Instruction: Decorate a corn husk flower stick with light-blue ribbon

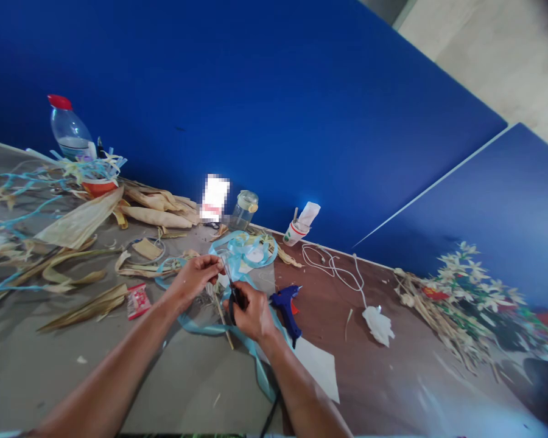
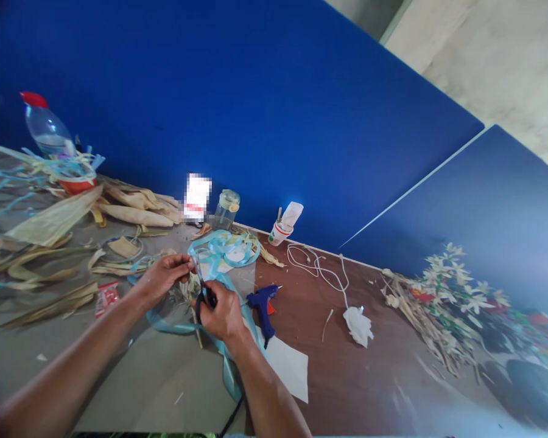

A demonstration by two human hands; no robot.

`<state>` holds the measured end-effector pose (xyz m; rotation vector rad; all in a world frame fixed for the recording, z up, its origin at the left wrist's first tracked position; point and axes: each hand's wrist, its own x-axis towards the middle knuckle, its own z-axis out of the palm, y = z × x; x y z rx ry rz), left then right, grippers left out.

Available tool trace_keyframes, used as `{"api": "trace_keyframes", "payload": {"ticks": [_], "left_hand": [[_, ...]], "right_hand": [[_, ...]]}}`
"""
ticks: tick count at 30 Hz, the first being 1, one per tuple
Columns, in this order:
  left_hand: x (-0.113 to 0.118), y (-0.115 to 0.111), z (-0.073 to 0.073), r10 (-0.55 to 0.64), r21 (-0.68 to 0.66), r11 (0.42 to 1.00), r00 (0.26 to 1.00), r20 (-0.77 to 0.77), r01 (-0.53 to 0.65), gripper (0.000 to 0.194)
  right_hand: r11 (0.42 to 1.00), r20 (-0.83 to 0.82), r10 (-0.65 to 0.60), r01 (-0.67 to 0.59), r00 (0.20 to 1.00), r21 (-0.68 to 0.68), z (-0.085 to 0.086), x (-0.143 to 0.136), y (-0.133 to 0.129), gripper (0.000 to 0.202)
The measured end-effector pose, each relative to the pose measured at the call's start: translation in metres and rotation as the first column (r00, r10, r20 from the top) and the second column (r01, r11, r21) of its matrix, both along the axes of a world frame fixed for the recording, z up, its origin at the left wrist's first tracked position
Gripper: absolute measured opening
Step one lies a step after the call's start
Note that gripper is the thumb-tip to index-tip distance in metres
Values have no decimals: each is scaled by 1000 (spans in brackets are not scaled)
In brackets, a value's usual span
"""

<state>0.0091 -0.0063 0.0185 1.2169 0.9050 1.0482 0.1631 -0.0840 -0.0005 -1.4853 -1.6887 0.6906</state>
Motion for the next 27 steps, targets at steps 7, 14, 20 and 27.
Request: {"api": "trace_keyframes", "payload": {"ticks": [7, 14, 20, 27], "left_hand": [[0, -1, 2, -3, -5, 1000, 1000, -11, 3, 24], [0, -2, 4, 0, -14, 1000, 999, -32, 0, 27], [0, -2, 5, 0, 8, 1000, 999, -33, 1, 29], [-1, -3, 8, 10, -35, 999, 1000, -2, -10, 28]], "right_hand": [[1000, 53, 4, -4, 999, 10, 3, 0, 0, 27], [1000, 22, 10, -10, 1000, -1, 3, 0, 0, 25], [1000, 23, 17, -16, 1000, -15, 2, 1, 0, 25], [1000, 33, 14, -14, 999, -17, 4, 1, 1, 23]]}}
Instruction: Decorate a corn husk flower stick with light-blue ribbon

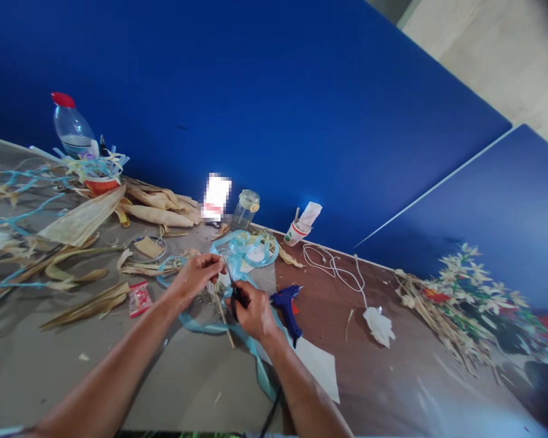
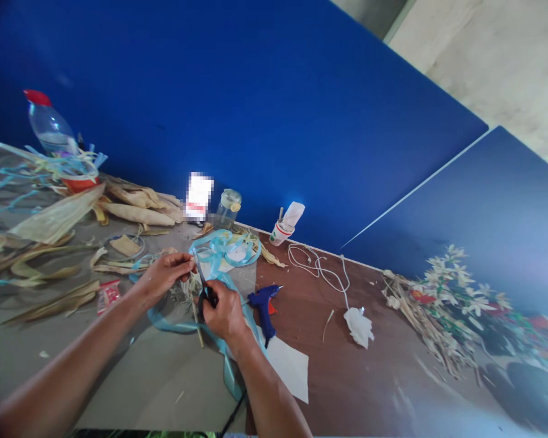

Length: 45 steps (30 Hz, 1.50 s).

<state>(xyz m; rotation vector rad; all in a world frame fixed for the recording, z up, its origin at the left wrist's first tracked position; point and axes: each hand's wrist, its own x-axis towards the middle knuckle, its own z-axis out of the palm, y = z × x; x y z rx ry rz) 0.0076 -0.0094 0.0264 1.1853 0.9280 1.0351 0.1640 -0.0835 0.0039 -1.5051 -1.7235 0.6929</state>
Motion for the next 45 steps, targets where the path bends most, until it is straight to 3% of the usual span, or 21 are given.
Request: {"api": "trace_keyframes", "payload": {"ticks": [8, 15, 24, 38, 45], "left_hand": [[0, 0, 2, 15, 8, 1000, 1000, 8, -15, 29], [-1, 4, -8, -9, 50, 999, 1000, -21, 10, 33], [0, 5, -12, 24, 30, 999, 1000, -19, -23, 34], [1, 4, -13, 54, 22, 998, 999, 9, -54, 31], [3, 4, -18, 106, -66, 993, 990, 88, -101, 30]], "right_hand": [[1000, -39, 0, 0, 999, -8, -5, 2, 1, 22], [990, -233, -132, 118, 963, -73, -8, 3, 5, 30], [996, -317, -82, 63, 945, -70, -9, 1, 3, 30], [991, -110, -137, 134, 984, -28, -10, 2, 5, 33], [977, 253, -210, 211, 944, 23, -2, 6, 3, 28]]}}
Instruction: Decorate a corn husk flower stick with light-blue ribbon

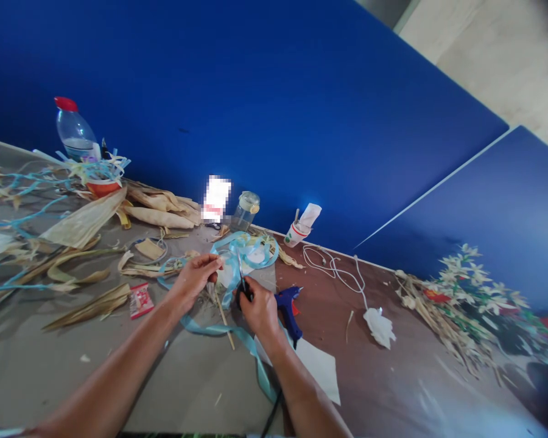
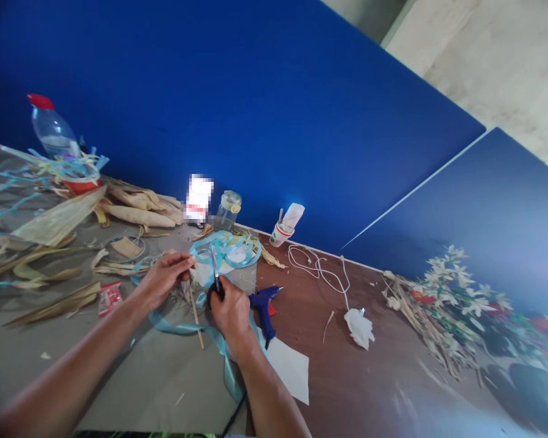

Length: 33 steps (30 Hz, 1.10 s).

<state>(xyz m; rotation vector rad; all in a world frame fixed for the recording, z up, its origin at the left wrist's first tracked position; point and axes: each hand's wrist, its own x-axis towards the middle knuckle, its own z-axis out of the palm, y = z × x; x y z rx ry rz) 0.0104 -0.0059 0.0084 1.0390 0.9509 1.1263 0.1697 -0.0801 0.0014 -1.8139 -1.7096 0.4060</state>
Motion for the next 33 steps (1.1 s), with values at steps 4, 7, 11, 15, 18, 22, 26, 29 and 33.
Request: {"api": "trace_keyframes", "payload": {"ticks": [4, 7, 11, 15, 18, 22, 26, 29, 33], "left_hand": [[1, 0, -2, 2, -29, 1000, 1000, 12, -2, 29], [1, 0, -4, -14, -41, 999, 999, 31, 16, 29], [2, 0, -5, -23, -46, 999, 998, 62, 26, 28], [2, -1, -5, -25, -47, 998, 997, 73, 28, 28], [2, -1, -6, -18, -51, 998, 997, 77, 22, 28], [2, -2, -3, -25, -48, 998, 996, 81, 29, 30], [-1, -2, 2, 6, -36, 999, 993, 117, -2, 30], [-3, -1, 4, 13, -36, 999, 988, 152, -8, 29], [-4, -1, 6, 12, -3, 1000, 988, 155, -12, 25]], "right_hand": [[999, 107, -36, 39, 994, -29, 6, 4, 2, 36], [994, 115, -29, 41, 993, -106, 8, 7, 5, 45], [987, 160, -43, 67, 986, -146, 9, 7, 6, 52], [986, 305, -18, 68, 952, -153, 16, 1, 5, 32], [970, 442, 11, 98, 897, -224, 22, -4, 4, 24], [955, 521, 49, 113, 852, -275, 25, -6, 7, 26], [949, 544, 96, 87, 834, -302, 34, -7, 11, 29], [950, 553, 140, 45, 821, -308, 44, -9, 12, 30], [948, 549, 175, 9, 817, -317, 47, -7, 10, 28]]}}
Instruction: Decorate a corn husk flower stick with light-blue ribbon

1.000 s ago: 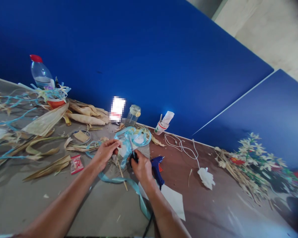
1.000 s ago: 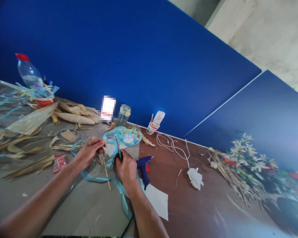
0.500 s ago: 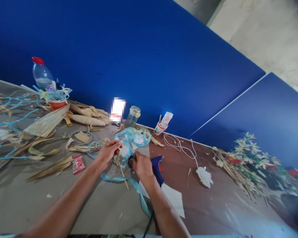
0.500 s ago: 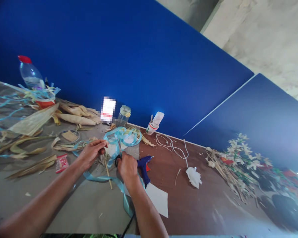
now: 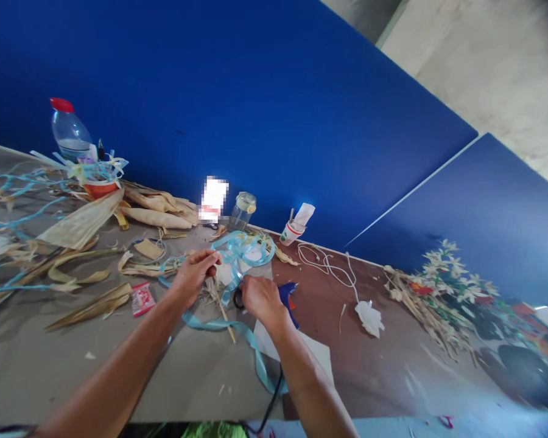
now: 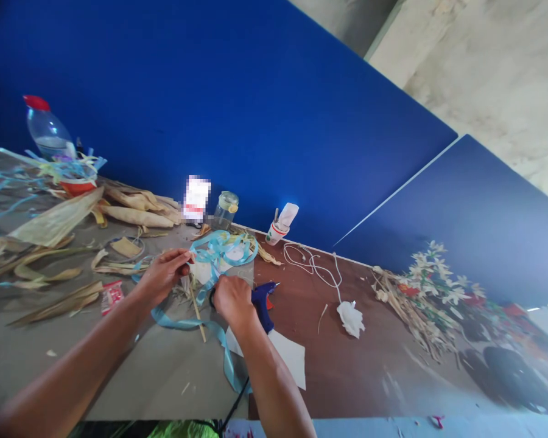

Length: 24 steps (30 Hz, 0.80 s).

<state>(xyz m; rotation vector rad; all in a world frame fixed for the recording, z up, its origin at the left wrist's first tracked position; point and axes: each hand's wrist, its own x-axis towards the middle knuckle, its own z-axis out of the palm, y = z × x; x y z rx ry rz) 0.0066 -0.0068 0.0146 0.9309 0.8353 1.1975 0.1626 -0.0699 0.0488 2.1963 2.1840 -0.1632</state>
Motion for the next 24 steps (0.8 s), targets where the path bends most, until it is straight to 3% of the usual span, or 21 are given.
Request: {"api": "trace_keyframes", "payload": {"ticks": [4, 7, 10, 14, 18, 24], "left_hand": [[0, 0, 2, 25, -5, 1000, 1000, -1, -25, 24], [-1, 1, 2, 13, -9, 1000, 999, 47, -13, 23], [-1, 2, 1, 11, -19, 1000, 993, 119, -9, 21], [-3, 1, 3, -12, -22, 1000, 984, 179, 17, 19], [-4, 1, 7, 19, -37, 999, 978, 206, -11, 21], [-12, 5, 15, 147, -63, 989, 936, 318, -134, 21]], "right_hand": [[1000, -6, 16, -17, 1000, -16, -3, 5, -1, 26], [995, -68, 17, -10, 998, 102, 2, 4, -2, 28], [966, -222, 111, -53, 969, 254, 3, -8, -2, 30], [962, -278, 237, -184, 931, 203, -14, -32, 1, 34], [968, -209, 218, -184, 953, 168, -28, -43, 9, 22], [971, -227, 110, -56, 968, 234, -15, -22, 26, 19]]}}
